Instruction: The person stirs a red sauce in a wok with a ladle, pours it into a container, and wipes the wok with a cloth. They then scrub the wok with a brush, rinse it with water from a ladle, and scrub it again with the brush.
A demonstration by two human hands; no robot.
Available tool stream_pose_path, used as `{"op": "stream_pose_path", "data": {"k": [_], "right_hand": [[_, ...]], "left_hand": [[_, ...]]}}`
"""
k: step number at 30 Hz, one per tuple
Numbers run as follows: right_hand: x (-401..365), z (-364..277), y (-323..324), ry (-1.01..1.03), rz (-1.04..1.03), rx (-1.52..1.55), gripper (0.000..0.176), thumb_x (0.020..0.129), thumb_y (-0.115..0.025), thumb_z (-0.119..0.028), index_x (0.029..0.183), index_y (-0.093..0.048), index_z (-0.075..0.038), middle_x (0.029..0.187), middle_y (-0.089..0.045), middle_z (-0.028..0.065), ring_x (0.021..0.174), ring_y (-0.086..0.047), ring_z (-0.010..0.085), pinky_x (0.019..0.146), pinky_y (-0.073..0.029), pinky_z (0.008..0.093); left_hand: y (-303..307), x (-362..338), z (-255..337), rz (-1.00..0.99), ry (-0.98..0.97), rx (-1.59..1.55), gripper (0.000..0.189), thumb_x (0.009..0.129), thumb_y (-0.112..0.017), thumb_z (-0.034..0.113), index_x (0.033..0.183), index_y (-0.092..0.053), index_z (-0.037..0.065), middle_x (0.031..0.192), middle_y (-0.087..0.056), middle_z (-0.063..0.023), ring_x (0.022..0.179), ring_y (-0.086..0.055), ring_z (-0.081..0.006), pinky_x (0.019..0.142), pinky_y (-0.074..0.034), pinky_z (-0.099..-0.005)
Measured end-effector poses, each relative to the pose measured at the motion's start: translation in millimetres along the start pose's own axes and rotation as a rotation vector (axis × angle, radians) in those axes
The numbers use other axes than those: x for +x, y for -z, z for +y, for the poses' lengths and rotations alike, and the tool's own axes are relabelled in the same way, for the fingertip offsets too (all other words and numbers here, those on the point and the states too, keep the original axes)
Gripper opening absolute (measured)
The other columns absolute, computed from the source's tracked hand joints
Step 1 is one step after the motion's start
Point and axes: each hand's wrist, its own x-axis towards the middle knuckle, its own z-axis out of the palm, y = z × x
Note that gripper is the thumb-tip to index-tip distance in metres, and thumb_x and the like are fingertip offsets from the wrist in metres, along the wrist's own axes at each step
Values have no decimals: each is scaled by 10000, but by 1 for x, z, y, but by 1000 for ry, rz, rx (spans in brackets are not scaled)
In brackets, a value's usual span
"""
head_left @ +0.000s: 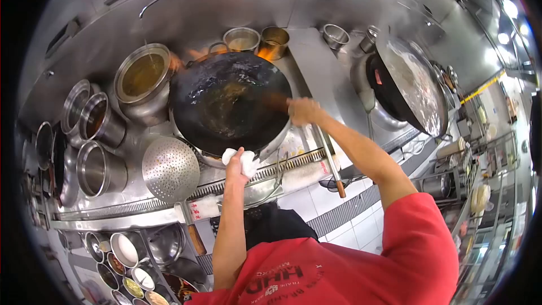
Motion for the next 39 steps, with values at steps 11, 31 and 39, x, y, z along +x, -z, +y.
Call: {"op": "stream_pose_path", "data": {"k": [11, 31, 39], "right_hand": [[-109, -36, -66, 3, 457, 1081, 668, 720, -627, -359, 1285, -455, -46, 1123, -583, 218, 1063, -556, 316, 917, -410, 326], [-108, -103, -93, 31, 227, 1472, 789, 711, -631, -300, 1365, -303, -4, 1162, -546, 248, 1043, -559, 288, 910, -416, 309], [-107, -100, -108, 43, 135, 1659, 778, 719, -658, -231, 1373, -296, -17, 1123, -564, 220, 981, -573, 241, 872, -435, 300]], "left_hand": [[20, -65, 3, 157, -413, 353, 109, 744, -587, 102, 799, -573, 9, 689, -592, -88, 548, -599, -203, 451, -491, -331], [-6, -55, 19, 255, -1122, 1151, 434, 683, -621, 74, 1060, -489, -96, 979, -571, -183, 890, -570, -271, 809, -440, -354], [14, -54, 1, 314, -1098, 1009, 359, 721, -620, 68, 1023, -489, -74, 903, -576, -144, 779, -570, -222, 736, -462, -330]]}}
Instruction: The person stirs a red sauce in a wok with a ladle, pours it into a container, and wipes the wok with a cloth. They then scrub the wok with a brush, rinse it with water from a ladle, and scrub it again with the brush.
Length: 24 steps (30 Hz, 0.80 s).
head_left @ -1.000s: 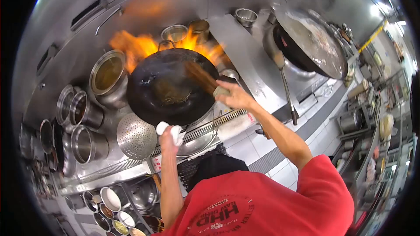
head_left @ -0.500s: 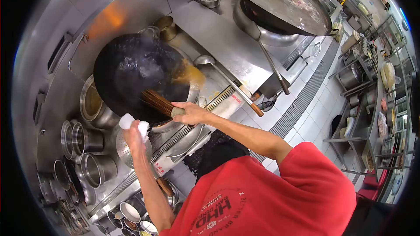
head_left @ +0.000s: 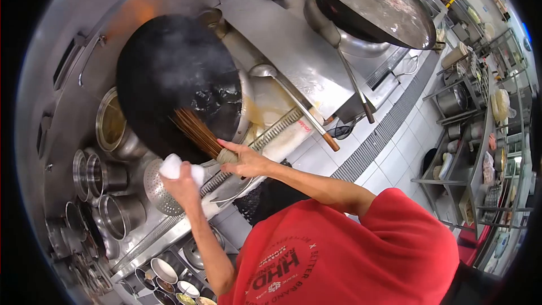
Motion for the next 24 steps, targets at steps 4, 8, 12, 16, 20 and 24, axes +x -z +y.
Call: {"op": "stream_pose_path", "data": {"k": [4, 8, 12, 16, 20, 24], "right_hand": [[1, 21, 32, 354, 406, -263, 663, 764, -647, -231, 1328, -369, -24, 1323, -430, 200, 1220, -432, 293, 1019, -332, 334], [-19, 44, 87, 354, 710, -311, 641, 768, -644, -192, 1323, -377, -11, 1252, -490, 230, 1177, -479, 299, 971, -378, 352], [-18, 78, 104, 145, 659, -622, 601, 792, -592, -194, 1341, -376, -79, 1097, -559, 277, 1000, -553, 400, 836, -449, 410], [-19, 94, 129, 206, 589, -465, 611, 793, -607, -219, 1319, -381, -6, 960, -591, 284, 946, -592, 365, 809, -463, 375], [-31, 91, 138, 181, 612, -748, 547, 809, -597, -259, 1267, -445, -2, 936, -557, 278, 804, -582, 382, 752, -470, 424], [-43, 96, 141, -163, 807, -1130, 516, 742, -593, -132, 1237, -464, -60, 972, -532, 200, 869, -560, 420, 772, -454, 494]], "left_hand": [[5, 8, -9, -37, 270, -362, 238, 716, -608, 33, 942, -566, -29, 822, -593, -69, 683, -575, -160, 604, -474, -286], [-4, 0, -2, -99, 654, -526, 116, 717, -641, 102, 799, -608, 26, 712, -596, -43, 598, -582, -155, 557, -476, -292], [-35, -12, -4, -138, 721, -836, 163, 789, -591, 133, 889, -583, 5, 798, -631, -96, 685, -633, -211, 581, -550, -350], [-56, -5, -25, -173, 749, -891, 133, 823, -538, 166, 855, -580, 44, 774, -619, -78, 669, -618, -209, 574, -541, -359], [-66, 0, -24, -159, 780, -903, 148, 847, -489, 190, 828, -579, 74, 744, -605, -60, 623, -600, -203, 524, -517, -346], [-71, 5, -35, -280, 779, -955, 134, 835, -531, 162, 898, -566, 49, 804, -617, -83, 718, -619, -211, 598, -542, -374]]}}
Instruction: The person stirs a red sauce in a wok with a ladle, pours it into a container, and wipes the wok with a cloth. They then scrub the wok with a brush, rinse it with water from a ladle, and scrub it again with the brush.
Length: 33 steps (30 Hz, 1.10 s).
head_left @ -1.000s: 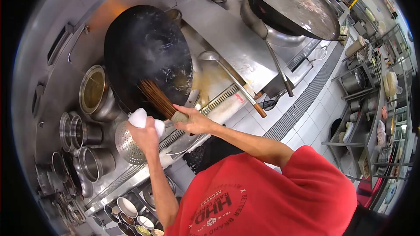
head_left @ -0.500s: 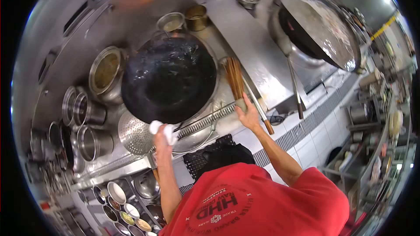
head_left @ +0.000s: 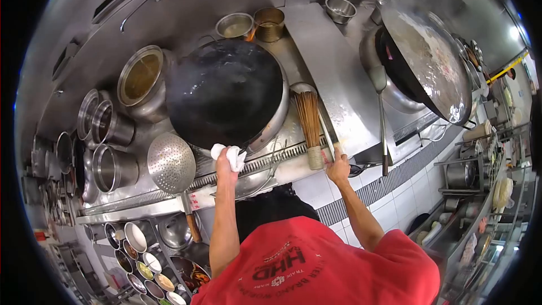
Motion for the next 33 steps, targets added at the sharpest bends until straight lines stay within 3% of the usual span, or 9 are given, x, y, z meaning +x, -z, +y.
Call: {"op": "stream_pose_path", "data": {"k": [6, 10, 12, 15, 19, 22, 27, 31, 33], "right_hand": [[25, -1, 21, -47, -182, 189, 518, 713, -543, -102, 1221, -451, -65, 886, -607, 276, 840, -579, 450, 770, -457, 506], [56, -28, 35, 34, -73, 264, 451, 728, -526, -61, 1171, -463, -9, 862, -591, 304, 820, -569, 465, 707, -476, 468], [72, -57, 41, 325, 133, 469, 386, 741, -509, -55, 1114, -494, 44, 835, -599, 239, 732, -593, 383, 671, -480, 413], [80, -148, 82, 101, -418, 894, 349, 794, -508, -63, 1133, -480, 16, 591, -482, 43, 454, -462, 107, 430, -403, 276], [98, -293, 65, 373, -700, 1001, 229, 808, -513, -44, 1029, -504, 14, 548, -475, 31, 371, -439, 108, 336, -330, 261], [101, -407, 37, 522, -639, 820, 238, 754, -526, -70, 970, -521, 30, 557, -526, 86, 388, -495, 178, 356, -380, 325], [76, -516, -1, 371, -699, 728, 100, 772, -526, -64, 825, -519, 20, 553, -515, 77, 401, -490, 174, 366, -395, 289], [75, -528, -20, -11, -1475, 1368, 80, 827, -512, -109, 826, -513, -28, 564, -475, 14, 426, -465, 112, 407, -398, 241], [69, -515, -26, -228, -1696, 1687, 90, 865, -480, -126, 895, -482, -42, 563, -406, -41, 452, -404, 42, 414, -345, 206]], "left_hand": [[9, 5, 1, 6, 7, -21, 115, 808, -575, 150, 873, -554, 57, 786, -614, -79, 680, -622, -197, 589, -556, -360], [8, 6, 5, 133, 24, -9, 132, 841, -531, 183, 861, -573, 59, 766, -602, -85, 669, -607, -216, 584, -545, -384], [8, 6, 8, 172, 49, -17, 129, 837, -532, 167, 877, -578, 54, 787, -611, -85, 696, -617, -212, 603, -540, -368], [10, 3, 11, 223, 40, -45, 160, 765, -618, 142, 851, -574, 15, 773, -615, -92, 660, -622, -206, 598, -528, -344], [11, -6, 28, 149, 23, -28, 144, 747, -630, 131, 814, -584, 12, 750, -610, -92, 627, -619, -206, 558, -517, -337], [12, -7, 31, 232, 58, -51, 154, 734, -639, 116, 808, -579, -4, 741, -607, -93, 605, -614, -206, 523, -510, -337], [16, -17, 43, 219, 1, -66, 187, 765, -622, 137, 877, -602, -12, 778, -623, -88, 643, -612, -182, 546, -488, -318], [28, -11, 41, 70, 9, -318, 301, 797, -626, 156, 1044, -588, -11, 980, -638, -110, 833, -631, -203, 687, -504, -324], [39, -4, 32, 37, -647, 769, 309, 797, -637, 166, 1054, -589, 1, 998, -636, -98, 846, -628, -210, 694, -504, -327]]}}
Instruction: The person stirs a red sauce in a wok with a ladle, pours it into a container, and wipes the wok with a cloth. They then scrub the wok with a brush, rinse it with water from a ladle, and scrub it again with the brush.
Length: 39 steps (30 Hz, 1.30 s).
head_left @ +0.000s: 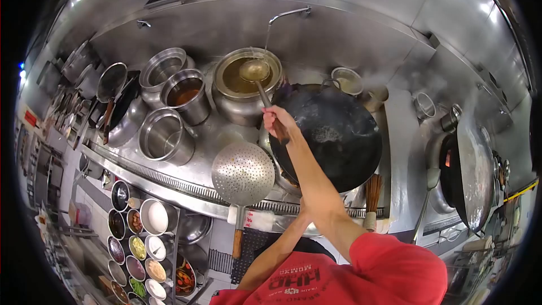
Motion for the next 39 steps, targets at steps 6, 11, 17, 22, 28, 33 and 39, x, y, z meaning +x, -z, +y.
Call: {"op": "stream_pose_path", "data": {"k": [6, 11, 17, 22, 28, 33, 39], "right_hand": [[-87, -10, 5, 157, -69, 132, 118, 861, -513, -118, 944, -459, -55, 587, -390, -42, 460, -376, 62, 433, -319, 217], [-187, -17, 34, 266, 239, -26, 142, 861, -509, -105, 981, -485, -35, 612, -396, -40, 462, -358, 49, 408, -284, 198], [-307, -24, 96, 269, 683, -565, 67, 815, -530, -55, 760, -493, -59, 584, -465, 1, 453, -424, 76, 413, -346, 234], [-396, -19, 126, 250, 871, -1212, 190, 767, -511, -56, 944, -552, 1, 607, -517, 51, 529, -507, 148, 497, -411, 279], [-441, 28, 189, 540, 1023, -1070, 469, 767, -522, -81, 1228, -485, -1, 621, -522, 19, 524, -458, 85, 463, -370, 242], [-443, 71, 245, 785, 1123, -1548, 552, 759, -547, -58, 1279, -385, 31, 663, -601, 158, 575, -583, 258, 543, -465, 363], [-421, 99, 245, 295, 1388, -1562, 564, 801, -540, -149, 1300, -343, 24, 960, -572, 309, 853, -561, 454, 758, -451, 483]], "left_hand": [[-10, -1, 7, 108, 612, -551, 221, 759, -625, 98, 934, -601, -36, 862, -636, -94, 695, -631, -218, 568, -510, -356], [-13, 7, 16, 59, 813, -846, 131, 757, -600, 82, 834, -582, -22, 740, -617, -112, 590, -628, -234, 481, -535, -353], [-21, 2, 20, 51, 709, -789, 106, 818, -521, 130, 839, -539, 27, 764, -593, -118, 655, -615, -246, 545, -548, -394], [-26, -1, 28, 21, 729, -800, 136, 806, -549, 165, 844, -548, 35, 758, -605, -109, 624, -615, -237, 518, -546, -377], [-37, -3, 38, -21, 686, -763, 131, 819, -544, 191, 843, -547, 62, 736, -602, -81, 616, -609, -215, 534, -551, -373], [-41, -6, 45, -62, 649, -740, 134, 836, -522, 214, 820, -557, 86, 728, -599, -67, 611, -601, -209, 539, -541, -382], [-32, -5, 52, -35, 693, -802, 84, 814, -556, 169, 830, -553, 86, 746, -599, -78, 653, -609, -226, 556, -541, -394]]}}
